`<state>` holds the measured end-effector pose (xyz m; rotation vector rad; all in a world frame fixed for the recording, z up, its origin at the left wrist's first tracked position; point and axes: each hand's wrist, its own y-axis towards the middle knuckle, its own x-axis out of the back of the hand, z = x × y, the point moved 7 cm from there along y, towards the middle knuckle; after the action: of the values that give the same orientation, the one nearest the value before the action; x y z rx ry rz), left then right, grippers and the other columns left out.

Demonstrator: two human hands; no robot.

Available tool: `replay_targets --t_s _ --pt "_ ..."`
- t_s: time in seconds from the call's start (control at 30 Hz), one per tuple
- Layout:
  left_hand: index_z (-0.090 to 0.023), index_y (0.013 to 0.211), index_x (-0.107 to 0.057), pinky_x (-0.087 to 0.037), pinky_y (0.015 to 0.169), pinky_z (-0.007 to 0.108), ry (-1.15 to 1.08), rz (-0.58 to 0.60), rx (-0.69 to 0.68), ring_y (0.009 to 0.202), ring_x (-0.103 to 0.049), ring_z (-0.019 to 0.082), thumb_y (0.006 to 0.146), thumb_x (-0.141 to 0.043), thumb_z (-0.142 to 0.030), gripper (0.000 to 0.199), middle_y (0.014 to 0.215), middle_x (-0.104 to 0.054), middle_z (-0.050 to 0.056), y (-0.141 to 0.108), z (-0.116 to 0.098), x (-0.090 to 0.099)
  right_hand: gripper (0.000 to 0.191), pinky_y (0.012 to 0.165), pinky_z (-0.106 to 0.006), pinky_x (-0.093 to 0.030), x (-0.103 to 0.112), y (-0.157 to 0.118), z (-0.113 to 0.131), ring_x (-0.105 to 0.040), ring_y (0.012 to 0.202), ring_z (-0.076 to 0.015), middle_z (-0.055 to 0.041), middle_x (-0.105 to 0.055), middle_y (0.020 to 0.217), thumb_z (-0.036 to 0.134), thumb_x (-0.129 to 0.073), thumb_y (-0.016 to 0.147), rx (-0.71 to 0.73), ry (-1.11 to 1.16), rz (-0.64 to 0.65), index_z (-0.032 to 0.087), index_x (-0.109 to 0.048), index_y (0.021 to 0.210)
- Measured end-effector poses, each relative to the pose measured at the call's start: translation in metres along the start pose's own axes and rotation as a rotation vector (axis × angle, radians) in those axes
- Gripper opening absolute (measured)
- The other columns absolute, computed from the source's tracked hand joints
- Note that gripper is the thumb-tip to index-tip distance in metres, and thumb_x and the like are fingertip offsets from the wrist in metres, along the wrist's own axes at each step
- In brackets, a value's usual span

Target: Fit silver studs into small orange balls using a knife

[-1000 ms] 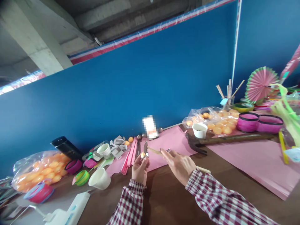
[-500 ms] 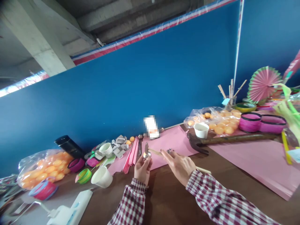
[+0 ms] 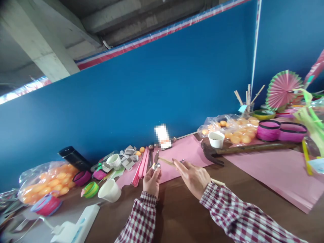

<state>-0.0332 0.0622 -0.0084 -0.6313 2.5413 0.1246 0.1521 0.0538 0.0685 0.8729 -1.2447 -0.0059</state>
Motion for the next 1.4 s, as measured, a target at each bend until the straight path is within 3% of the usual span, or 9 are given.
replay_targets --t_s 0.17,0.4,0.57,0.7,0.9,1.07,1.23,1.4 --pt "-0.010 0.090 -0.060 -0.044 0.052 0.021 0.112 -0.057 -0.061 0.054 -0.055 0.007 0.053 -0.074 -0.025 0.042 0.068 -0.061 0.004 0.002 -0.001 0.007 0.037 0.041 -0.020 -0.028 -0.002 0.000 0.001 -0.056 0.052 -0.0080 -0.0009 -0.063 0.080 0.030 -0.032 0.088 0.028 0.000 0.025 0.029 -0.039 0.125" --pt "-0.011 0.099 -0.055 -0.049 0.055 0.025 0.323 -0.107 -0.186 0.061 -0.059 0.012 0.055 -0.072 -0.027 0.050 0.079 -0.062 0.008 0.008 -0.003 0.019 0.036 0.040 -0.020 -0.027 -0.006 0.000 0.001 -0.055 0.049 -0.0076 -0.0010 -0.064 0.081 0.032 -0.032 0.088 0.010 -0.004 0.032 0.030 -0.042 0.123" --pt "-0.014 0.100 -0.055 -0.051 0.064 0.028 0.412 -0.084 -0.242 0.077 -0.061 0.016 0.055 -0.071 -0.023 0.048 0.091 -0.062 0.010 0.008 -0.006 0.018 0.038 0.043 -0.019 -0.031 0.003 0.003 -0.009 -0.057 0.054 -0.0082 -0.0022 -0.065 0.081 0.031 -0.030 0.088 -0.064 0.047 0.001 0.028 -0.042 0.124" --pt "-0.014 0.101 -0.054 -0.050 0.071 0.029 0.424 -0.065 -0.255 0.078 -0.062 0.016 0.055 -0.070 -0.019 0.049 0.090 -0.063 0.010 0.007 -0.011 0.012 0.038 0.044 -0.018 -0.033 0.003 0.004 -0.015 -0.058 0.055 -0.0086 -0.0021 -0.066 0.081 0.031 -0.029 0.088 -0.104 0.069 0.015 0.028 -0.042 0.123" --pt "-0.015 0.092 -0.058 -0.050 0.067 0.027 0.517 -0.086 -0.314 0.073 -0.063 0.016 0.054 -0.068 -0.016 0.040 0.086 -0.065 0.007 0.001 -0.021 0.005 0.037 0.044 -0.019 -0.033 0.001 0.003 -0.010 -0.059 0.056 -0.0093 -0.0022 -0.066 0.082 0.030 -0.030 0.088 -0.073 0.077 0.051 0.027 -0.043 0.122" --pt "-0.015 0.095 -0.058 -0.050 0.062 0.025 0.631 -0.072 -0.329 0.069 -0.062 0.015 0.056 -0.065 -0.018 0.040 0.081 -0.065 0.005 -0.004 -0.024 0.000 0.035 0.042 -0.019 -0.032 -0.004 0.003 -0.005 -0.059 0.053 -0.0099 -0.0005 -0.066 0.084 0.029 -0.032 0.087 -0.046 0.048 0.123 0.030 -0.044 0.120" --pt "-0.016 0.099 -0.058 -0.050 0.064 0.025 0.668 -0.067 -0.369 0.071 -0.061 0.014 0.058 -0.063 -0.017 0.041 0.090 -0.063 0.007 -0.005 -0.024 0.000 0.037 0.043 -0.019 -0.034 -0.002 0.002 -0.007 -0.060 0.055 -0.0095 -0.0012 -0.066 0.087 0.030 -0.029 0.088 -0.071 0.047 0.072 0.029 -0.040 0.124" --pt "-0.015 0.102 -0.058 -0.050 0.064 0.026 0.714 -0.077 -0.372 0.071 -0.059 0.014 0.060 -0.062 -0.019 0.043 0.089 -0.063 0.008 -0.003 -0.022 0.004 0.036 0.042 -0.019 -0.033 -0.005 0.002 -0.005 -0.060 0.054 -0.0098 -0.0010 -0.066 0.086 0.030 -0.029 0.089 -0.044 0.040 0.108 0.030 -0.042 0.122"
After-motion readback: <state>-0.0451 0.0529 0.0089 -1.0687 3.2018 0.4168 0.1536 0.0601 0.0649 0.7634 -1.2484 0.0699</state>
